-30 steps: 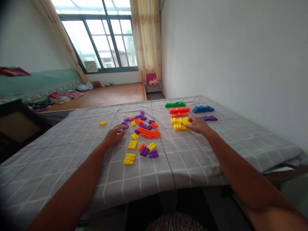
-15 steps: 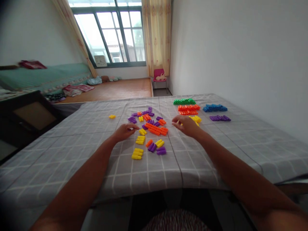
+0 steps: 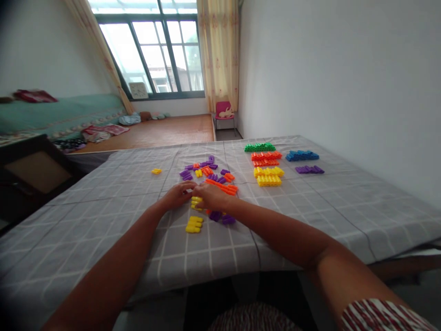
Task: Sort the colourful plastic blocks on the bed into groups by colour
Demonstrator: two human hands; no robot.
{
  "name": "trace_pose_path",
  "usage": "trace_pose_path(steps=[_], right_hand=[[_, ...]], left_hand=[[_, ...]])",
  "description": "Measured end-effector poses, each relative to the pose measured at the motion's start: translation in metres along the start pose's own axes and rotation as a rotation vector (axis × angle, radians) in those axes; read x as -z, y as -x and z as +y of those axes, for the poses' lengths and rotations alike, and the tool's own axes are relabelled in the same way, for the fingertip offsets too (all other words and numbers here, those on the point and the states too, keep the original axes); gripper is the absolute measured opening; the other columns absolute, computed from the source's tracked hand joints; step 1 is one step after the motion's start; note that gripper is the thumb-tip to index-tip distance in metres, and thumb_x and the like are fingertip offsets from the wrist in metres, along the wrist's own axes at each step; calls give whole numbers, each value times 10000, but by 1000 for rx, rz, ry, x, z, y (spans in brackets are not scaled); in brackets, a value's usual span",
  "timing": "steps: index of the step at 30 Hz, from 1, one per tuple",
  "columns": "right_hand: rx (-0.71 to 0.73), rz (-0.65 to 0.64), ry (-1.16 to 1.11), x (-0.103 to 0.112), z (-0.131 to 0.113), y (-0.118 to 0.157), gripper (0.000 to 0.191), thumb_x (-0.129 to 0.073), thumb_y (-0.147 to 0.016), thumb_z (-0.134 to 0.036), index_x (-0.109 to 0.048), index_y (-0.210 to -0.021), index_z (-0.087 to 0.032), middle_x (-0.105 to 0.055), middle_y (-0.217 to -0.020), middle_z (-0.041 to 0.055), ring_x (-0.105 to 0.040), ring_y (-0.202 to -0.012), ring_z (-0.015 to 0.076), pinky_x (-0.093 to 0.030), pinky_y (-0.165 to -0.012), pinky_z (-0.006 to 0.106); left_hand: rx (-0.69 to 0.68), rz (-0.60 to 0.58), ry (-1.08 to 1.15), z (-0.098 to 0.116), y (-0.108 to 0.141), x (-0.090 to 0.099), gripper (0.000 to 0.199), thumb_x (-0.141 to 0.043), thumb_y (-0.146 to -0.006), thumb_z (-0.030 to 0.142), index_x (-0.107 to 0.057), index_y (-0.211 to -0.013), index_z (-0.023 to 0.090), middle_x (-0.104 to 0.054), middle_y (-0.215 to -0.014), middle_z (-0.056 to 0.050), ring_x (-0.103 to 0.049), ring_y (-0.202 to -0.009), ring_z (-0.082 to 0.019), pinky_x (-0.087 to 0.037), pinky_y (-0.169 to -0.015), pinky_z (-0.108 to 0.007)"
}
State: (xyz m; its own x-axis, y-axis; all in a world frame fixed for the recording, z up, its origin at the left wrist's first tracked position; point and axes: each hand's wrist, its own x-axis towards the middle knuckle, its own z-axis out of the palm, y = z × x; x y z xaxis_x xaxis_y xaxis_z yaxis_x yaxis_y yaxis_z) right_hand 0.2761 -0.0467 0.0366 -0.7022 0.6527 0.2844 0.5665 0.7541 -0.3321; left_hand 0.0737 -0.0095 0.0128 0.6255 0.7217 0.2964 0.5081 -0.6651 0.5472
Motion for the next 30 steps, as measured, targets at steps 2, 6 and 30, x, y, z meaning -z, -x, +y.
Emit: trace_pose_path(steps=[2,6,30], right_hand=[[-71,62,-94,13,12,11,259,-751,-705,-200,-658,-944,-162,-655,-837,31,-592,-743,149,-445,-663,256],[-323,233,-242,62,55,66,193,-696,-764,-273,-666,-924,-169,-675,-815,18,-610,-710,134,-476,-655,253],[-415,362,44,90,85,118,243,-527,-863,-377,-664,-908,-181,-693,-864,61,-614,-684,154,-466,-660,271]], left_hand=[[0,6,-22,-4,0,-1,302,-509,-850,312,-693,-1073,228,-644,-1128,-73,-617,-996,-202,-545,-746,-288],[26,26,-76,-11,-1,-3,306,-508,-853,322,-691,-1086,246,-629,-1149,-66,-620,-998,-199,-544,-788,-304],[111,120,99,10,-5,-1,363,-657,-734,340,-638,-1066,194,-631,-1069,-75,-637,-900,-185,-581,-695,-310]])
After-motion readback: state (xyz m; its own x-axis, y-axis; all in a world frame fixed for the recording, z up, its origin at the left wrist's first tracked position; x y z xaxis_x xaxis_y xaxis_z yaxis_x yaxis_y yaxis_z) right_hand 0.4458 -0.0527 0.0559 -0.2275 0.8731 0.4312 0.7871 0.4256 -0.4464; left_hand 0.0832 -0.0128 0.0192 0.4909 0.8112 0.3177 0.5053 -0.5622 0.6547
